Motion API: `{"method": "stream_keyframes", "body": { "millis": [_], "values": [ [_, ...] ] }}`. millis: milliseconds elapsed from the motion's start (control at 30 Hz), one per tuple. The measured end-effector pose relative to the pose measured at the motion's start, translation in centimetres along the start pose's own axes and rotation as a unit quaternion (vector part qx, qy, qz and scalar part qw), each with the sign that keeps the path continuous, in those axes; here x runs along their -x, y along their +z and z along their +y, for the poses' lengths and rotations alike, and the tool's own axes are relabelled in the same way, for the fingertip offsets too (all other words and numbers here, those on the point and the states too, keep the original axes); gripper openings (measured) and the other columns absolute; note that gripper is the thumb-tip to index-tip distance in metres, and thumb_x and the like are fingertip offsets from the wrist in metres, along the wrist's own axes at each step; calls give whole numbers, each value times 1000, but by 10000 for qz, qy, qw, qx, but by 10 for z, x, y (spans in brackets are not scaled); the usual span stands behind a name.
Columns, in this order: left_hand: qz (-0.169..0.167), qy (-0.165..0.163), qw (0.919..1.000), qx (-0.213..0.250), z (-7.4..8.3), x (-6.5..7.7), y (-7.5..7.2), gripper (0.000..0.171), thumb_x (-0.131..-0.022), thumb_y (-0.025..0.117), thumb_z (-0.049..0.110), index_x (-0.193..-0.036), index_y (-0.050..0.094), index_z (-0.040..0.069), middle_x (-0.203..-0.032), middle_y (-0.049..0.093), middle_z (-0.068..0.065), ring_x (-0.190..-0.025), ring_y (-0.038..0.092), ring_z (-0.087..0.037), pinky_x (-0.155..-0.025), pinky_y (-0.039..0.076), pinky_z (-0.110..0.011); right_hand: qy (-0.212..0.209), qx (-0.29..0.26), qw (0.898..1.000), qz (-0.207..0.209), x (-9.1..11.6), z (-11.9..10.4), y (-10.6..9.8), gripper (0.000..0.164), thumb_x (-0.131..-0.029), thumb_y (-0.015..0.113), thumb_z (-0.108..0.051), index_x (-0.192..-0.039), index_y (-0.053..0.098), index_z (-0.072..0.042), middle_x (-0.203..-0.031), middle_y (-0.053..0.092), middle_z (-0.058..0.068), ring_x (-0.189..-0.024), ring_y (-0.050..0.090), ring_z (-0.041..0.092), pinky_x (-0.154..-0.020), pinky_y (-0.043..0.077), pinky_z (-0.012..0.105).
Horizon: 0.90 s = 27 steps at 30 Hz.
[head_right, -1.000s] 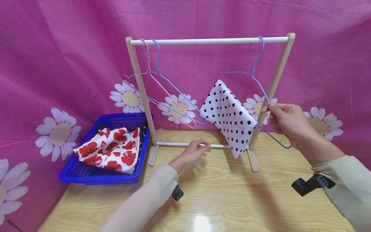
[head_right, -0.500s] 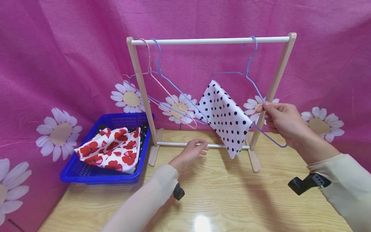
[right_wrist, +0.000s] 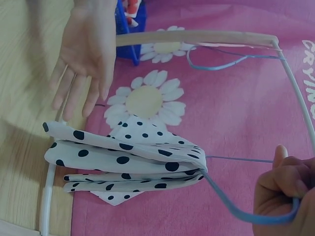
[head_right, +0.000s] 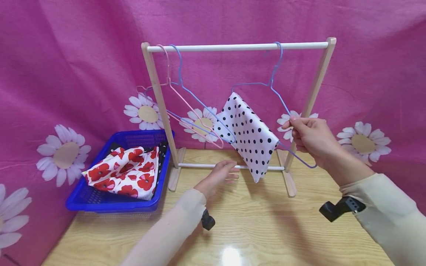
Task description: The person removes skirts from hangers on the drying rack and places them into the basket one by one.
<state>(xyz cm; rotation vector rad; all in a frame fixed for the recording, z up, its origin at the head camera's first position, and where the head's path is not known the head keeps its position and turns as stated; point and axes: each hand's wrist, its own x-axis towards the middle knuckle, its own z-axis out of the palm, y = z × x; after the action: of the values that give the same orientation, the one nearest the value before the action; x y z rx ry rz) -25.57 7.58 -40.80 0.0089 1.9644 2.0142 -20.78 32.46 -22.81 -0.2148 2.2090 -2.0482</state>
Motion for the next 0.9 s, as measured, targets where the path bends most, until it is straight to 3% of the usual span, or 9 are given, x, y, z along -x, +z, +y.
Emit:
{"method": "stream_keyframes", "body": {
  "millis": [167,467,667,900],
  "values": [
    [60,-252,9988,423,-6,-3,3,48,-104,53,33,-140,44,4,-139,60,-26,-122,64,-42,-101,55,-47,24,72,9999,-75,-3,-2,9,35,-108,46,-32,-86,72,-23,-60,41,-11,-56,9,16,-51,5,37],
    [-191,-610,9902,1244,-11,-9,6,59,-104,52,34,-150,33,1,-145,46,-36,-129,56,-48,-103,54,-48,-23,-4,9999,-143,-7,-1,24,38,-109,44,-27,-83,70,-22,-60,40,-11,-56,10,15,-53,4,34],
    [-340,-704,9790,1881,-8,-11,9,52,-105,48,31,-148,41,3,-141,53,-35,-129,58,-45,-107,52,-46,-28,-25,9998,-181,-9,0,29,38,-109,42,-26,-83,70,-22,-61,38,-11,-57,9,15,-53,4,35],
    [-137,-783,9756,2048,-11,-13,3,43,-104,49,31,-138,48,5,-133,61,-29,-116,65,-34,-102,54,-41,-63,51,9998,-167,-10,0,29,37,-109,43,-29,-84,70,-23,-62,40,-11,-56,10,15,-53,4,35]
  ]
}}
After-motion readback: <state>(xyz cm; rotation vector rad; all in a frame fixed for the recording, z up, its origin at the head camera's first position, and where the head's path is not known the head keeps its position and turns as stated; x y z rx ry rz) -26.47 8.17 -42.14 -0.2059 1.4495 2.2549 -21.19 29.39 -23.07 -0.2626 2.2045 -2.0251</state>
